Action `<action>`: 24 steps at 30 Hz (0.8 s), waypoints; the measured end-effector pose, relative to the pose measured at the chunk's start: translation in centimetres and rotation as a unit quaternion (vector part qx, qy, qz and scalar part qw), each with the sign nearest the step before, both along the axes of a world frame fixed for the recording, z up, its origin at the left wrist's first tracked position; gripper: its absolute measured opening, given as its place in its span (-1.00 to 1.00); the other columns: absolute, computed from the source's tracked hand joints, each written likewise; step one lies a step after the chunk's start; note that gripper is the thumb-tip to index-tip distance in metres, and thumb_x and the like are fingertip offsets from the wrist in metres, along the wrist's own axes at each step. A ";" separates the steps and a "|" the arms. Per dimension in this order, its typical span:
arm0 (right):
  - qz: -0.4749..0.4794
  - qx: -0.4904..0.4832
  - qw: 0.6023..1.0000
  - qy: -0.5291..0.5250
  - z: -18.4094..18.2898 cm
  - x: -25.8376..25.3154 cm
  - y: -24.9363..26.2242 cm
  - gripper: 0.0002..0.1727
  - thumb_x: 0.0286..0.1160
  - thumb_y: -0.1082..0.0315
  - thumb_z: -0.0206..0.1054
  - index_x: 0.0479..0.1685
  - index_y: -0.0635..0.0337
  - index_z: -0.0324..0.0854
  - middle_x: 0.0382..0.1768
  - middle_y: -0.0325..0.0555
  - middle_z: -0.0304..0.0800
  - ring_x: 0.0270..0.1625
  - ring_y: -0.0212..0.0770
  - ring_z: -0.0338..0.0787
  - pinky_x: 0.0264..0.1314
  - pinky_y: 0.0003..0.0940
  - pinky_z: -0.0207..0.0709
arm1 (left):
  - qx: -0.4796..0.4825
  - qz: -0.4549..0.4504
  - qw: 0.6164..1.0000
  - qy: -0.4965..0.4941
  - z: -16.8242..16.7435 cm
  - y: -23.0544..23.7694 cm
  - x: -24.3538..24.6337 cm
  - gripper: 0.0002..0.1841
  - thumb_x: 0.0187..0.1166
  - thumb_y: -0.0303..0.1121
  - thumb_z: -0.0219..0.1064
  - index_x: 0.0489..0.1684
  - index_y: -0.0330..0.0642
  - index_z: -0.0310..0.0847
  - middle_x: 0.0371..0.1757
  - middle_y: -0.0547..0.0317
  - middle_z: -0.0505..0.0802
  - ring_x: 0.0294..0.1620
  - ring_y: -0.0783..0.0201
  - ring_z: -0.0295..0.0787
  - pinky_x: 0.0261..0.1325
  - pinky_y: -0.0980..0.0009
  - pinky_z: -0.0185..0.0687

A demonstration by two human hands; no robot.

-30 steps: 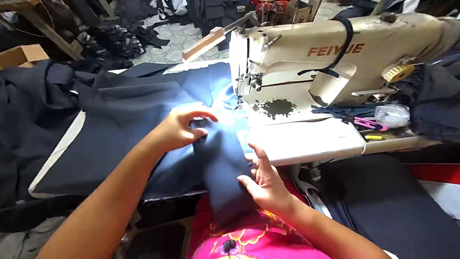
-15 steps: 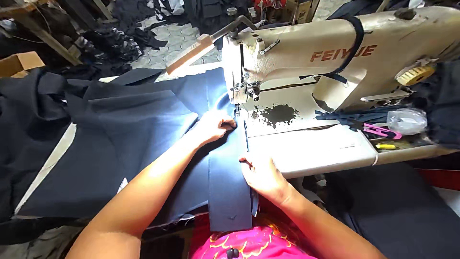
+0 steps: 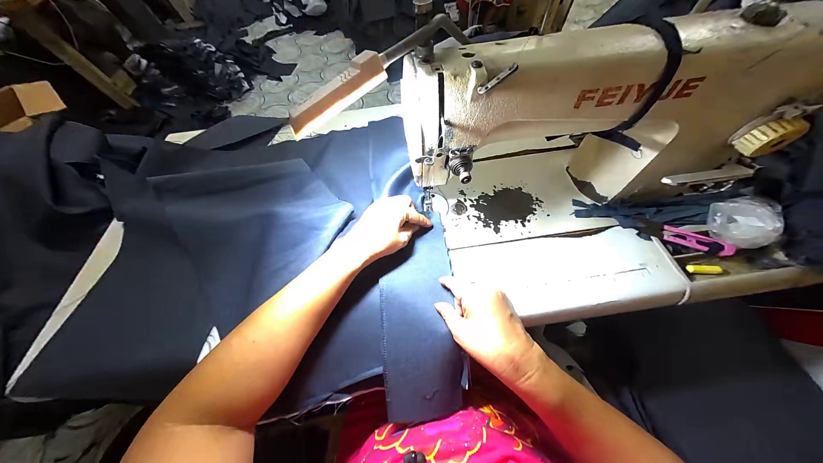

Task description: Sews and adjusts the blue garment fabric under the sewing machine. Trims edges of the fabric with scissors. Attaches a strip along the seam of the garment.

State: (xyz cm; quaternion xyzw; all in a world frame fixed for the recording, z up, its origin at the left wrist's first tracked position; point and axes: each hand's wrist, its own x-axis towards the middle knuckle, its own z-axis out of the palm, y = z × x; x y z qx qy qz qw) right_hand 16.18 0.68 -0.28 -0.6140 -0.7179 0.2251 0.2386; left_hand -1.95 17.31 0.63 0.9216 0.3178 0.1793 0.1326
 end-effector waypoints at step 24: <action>0.008 -0.013 0.998 -0.057 0.7 0.0 -0.4 -0.60 0.59 0.29 0.27 0.29 0.30 0.77 -0.17 0.14 0.89 -0.14 0.09 0.87 -0.02 0.01 0.69 | 0.079 0.065 0.990 0.100 -0.9 -5.0 2.3 -0.60 0.69 -0.22 0.18 0.26 -0.29 0.74 0.54 -0.11 0.67 0.69 -0.17 0.43 0.57 -0.44 0.18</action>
